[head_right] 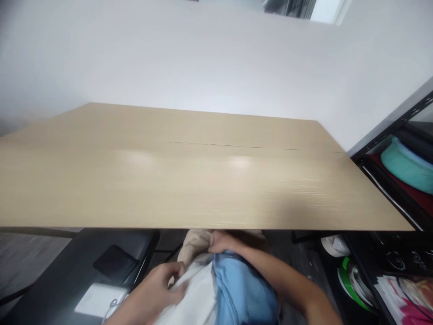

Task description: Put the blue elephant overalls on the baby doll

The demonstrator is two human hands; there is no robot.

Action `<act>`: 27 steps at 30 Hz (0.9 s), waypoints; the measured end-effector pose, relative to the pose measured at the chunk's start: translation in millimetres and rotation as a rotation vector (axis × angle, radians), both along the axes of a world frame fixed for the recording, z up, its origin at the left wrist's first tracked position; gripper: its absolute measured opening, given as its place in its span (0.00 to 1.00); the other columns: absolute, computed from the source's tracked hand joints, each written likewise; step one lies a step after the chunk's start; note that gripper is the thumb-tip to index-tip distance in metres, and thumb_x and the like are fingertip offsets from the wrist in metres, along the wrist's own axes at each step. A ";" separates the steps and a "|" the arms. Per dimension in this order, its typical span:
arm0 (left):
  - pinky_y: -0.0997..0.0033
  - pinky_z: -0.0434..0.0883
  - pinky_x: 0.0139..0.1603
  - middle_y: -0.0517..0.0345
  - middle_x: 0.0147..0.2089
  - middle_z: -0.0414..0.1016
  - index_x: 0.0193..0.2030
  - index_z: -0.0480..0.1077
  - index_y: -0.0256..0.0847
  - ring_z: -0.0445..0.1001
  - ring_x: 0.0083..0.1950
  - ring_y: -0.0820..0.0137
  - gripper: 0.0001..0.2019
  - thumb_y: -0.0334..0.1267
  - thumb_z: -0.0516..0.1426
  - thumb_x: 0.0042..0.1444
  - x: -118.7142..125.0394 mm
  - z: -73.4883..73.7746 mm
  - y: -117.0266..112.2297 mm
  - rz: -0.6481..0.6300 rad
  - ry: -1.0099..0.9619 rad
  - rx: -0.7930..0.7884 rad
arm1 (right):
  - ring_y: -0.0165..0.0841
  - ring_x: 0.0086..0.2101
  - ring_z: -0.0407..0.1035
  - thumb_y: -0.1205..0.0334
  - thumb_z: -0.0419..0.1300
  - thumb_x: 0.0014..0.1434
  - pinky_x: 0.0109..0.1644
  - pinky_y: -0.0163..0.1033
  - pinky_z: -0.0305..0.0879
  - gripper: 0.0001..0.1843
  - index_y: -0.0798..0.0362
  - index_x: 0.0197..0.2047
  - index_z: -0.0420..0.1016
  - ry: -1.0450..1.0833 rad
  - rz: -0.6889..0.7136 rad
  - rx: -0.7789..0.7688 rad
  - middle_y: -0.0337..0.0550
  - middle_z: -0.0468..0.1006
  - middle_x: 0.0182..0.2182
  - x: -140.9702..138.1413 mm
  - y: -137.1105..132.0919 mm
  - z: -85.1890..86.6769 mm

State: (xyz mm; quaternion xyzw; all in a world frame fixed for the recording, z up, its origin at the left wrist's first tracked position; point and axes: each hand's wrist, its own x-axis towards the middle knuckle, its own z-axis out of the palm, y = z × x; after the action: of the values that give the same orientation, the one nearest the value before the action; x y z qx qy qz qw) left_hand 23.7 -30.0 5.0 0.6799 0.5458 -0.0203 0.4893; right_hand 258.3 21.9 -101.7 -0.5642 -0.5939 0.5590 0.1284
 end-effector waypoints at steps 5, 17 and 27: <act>0.65 0.60 0.44 0.61 0.32 0.62 0.29 0.60 0.45 0.62 0.38 0.66 0.15 0.52 0.57 0.48 -12.9 6.4 -4.7 0.015 0.004 0.008 | 0.25 0.26 0.60 0.81 0.63 0.51 0.35 0.34 0.52 0.14 0.53 0.23 0.69 -0.139 -0.156 0.066 0.27 0.65 0.20 56.7 -20.7 -4.6; 0.63 0.63 0.48 0.58 0.35 0.66 0.32 0.62 0.44 0.68 0.44 0.60 0.17 0.56 0.55 0.51 -17.7 -20.5 -8.1 0.097 -0.034 -0.042 | 0.48 0.43 0.85 0.38 0.63 0.66 0.51 0.49 0.78 0.25 0.46 0.54 0.84 -0.298 -0.427 0.215 0.46 0.87 0.40 147.7 -181.9 5.1; 0.63 0.62 0.48 0.57 0.37 0.67 0.34 0.64 0.43 0.68 0.46 0.60 0.18 0.57 0.54 0.50 -10.3 -21.8 0.5 0.074 -0.064 -0.082 | 0.56 0.39 0.90 0.29 0.50 0.70 0.42 0.50 0.79 0.28 0.42 0.46 0.77 -0.444 -0.570 0.079 0.51 0.90 0.34 129.1 -230.1 -16.6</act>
State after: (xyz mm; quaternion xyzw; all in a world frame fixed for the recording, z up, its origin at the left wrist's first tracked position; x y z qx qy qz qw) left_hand 13.3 -29.5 -16.8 0.6389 0.5536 -0.0027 0.5341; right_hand 387.4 -208.1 -118.4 -0.8094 -0.4473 0.3410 0.1687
